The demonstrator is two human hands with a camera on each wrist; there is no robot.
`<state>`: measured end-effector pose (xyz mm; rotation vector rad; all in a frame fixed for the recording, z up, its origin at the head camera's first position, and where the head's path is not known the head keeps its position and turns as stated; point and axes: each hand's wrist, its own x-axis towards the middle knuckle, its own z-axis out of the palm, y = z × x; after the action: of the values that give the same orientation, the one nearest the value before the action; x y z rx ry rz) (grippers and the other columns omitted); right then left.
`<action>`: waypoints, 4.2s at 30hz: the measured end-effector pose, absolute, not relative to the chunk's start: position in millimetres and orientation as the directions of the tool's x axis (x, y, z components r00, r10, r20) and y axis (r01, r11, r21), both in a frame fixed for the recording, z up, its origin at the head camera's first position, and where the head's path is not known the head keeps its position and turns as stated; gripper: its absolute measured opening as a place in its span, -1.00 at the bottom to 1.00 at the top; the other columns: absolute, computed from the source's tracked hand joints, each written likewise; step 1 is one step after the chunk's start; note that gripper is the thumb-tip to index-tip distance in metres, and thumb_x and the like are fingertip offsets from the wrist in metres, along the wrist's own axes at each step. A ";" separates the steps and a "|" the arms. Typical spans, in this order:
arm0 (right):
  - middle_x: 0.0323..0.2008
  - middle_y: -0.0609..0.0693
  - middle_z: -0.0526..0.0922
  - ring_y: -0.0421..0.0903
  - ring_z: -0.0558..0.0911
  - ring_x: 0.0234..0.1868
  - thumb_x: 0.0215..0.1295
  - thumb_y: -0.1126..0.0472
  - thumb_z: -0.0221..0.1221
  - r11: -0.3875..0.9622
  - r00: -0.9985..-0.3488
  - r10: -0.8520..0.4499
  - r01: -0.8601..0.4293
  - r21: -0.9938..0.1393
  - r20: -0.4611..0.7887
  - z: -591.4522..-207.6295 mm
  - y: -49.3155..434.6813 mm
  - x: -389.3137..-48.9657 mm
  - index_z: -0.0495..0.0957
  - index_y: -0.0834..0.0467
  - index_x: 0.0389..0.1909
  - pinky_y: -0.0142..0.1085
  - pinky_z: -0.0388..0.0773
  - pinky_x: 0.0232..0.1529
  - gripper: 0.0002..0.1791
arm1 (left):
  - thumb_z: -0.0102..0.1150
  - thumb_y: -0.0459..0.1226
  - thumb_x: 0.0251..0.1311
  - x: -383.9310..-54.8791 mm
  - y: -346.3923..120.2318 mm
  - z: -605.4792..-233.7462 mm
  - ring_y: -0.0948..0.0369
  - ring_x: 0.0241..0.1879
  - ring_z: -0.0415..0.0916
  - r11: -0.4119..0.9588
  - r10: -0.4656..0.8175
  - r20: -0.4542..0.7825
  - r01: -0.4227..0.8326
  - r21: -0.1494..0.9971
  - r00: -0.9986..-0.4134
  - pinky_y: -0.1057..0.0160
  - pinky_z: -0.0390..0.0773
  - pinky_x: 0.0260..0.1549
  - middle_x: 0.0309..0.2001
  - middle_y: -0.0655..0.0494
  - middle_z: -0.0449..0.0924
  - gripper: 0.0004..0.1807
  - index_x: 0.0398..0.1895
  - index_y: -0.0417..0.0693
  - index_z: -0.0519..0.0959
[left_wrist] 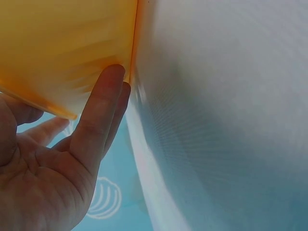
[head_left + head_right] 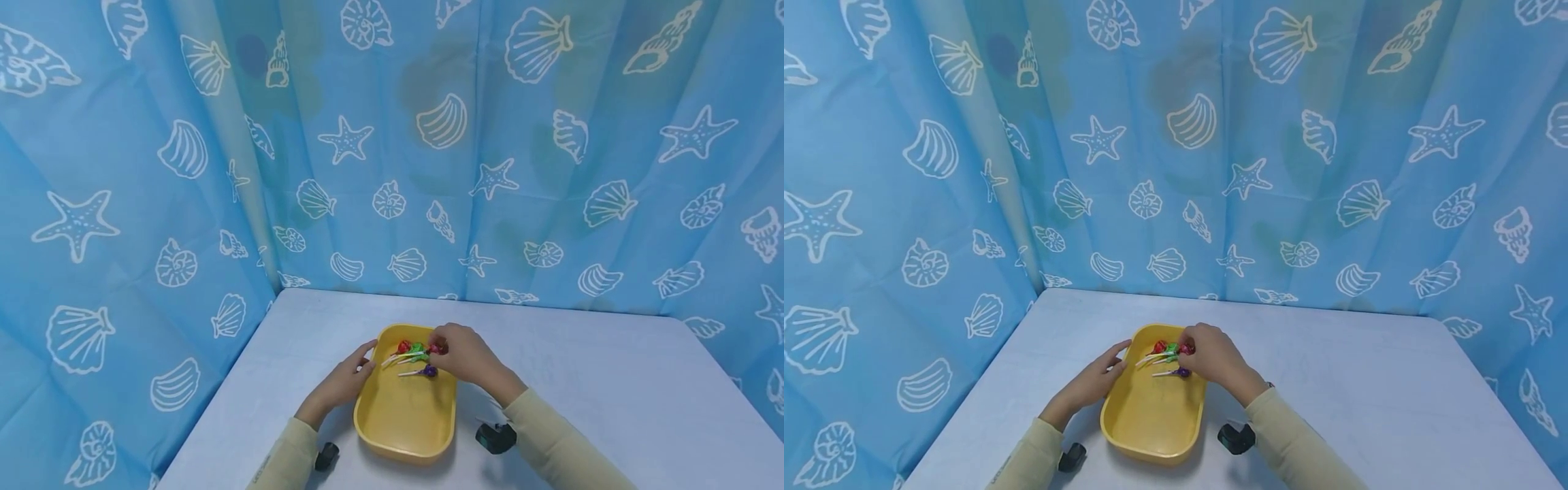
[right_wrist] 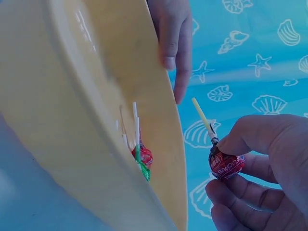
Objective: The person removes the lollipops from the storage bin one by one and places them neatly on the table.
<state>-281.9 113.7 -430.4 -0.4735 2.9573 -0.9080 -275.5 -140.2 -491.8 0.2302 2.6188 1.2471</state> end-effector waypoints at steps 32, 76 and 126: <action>-0.29 -0.12 0.60 -0.13 0.57 -0.25 0.20 0.23 0.36 0.754 -0.976 -0.146 -0.217 -0.620 0.163 -438.1 169.6 -240.7 0.66 0.10 -0.16 -0.22 0.67 -0.17 -0.81 | -0.07 -0.13 0.57 -275.8 -140.3 -492.3 0.12 -0.13 0.57 0.617 0.255 -0.142 0.048 0.786 -0.957 0.03 0.65 -0.17 0.16 -0.16 0.50 -0.42 0.59 0.10 0.17; -0.40 -0.13 0.57 -0.18 0.51 -0.37 0.10 0.27 0.45 0.798 -0.999 -0.030 -0.042 -0.601 0.030 -479.6 209.0 -174.6 0.67 0.15 -0.23 -0.23 0.56 -0.31 -0.79 | -0.08 -0.13 0.58 -276.1 -140.3 -493.9 0.14 -0.18 0.56 0.596 0.265 -0.142 0.046 0.802 -0.954 0.10 0.65 -0.24 0.14 -0.14 0.50 -0.43 0.59 0.10 0.17; -0.33 -0.12 0.59 -0.17 0.59 -0.30 0.09 0.18 0.50 0.846 -0.999 -0.028 -0.042 -0.531 0.034 -490.4 219.4 -161.3 0.65 0.07 -0.26 -0.13 0.62 -0.21 -0.75 | -0.08 -0.18 0.57 -276.4 -141.9 -490.4 0.12 -0.21 0.55 0.595 0.284 -0.133 0.065 0.801 -0.949 0.11 0.64 -0.27 0.12 -0.15 0.51 -0.43 0.58 0.06 0.17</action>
<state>-161.3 219.4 -490.4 -0.0569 3.0427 -0.8761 -276.4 -141.9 -490.4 0.2880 2.5771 1.2804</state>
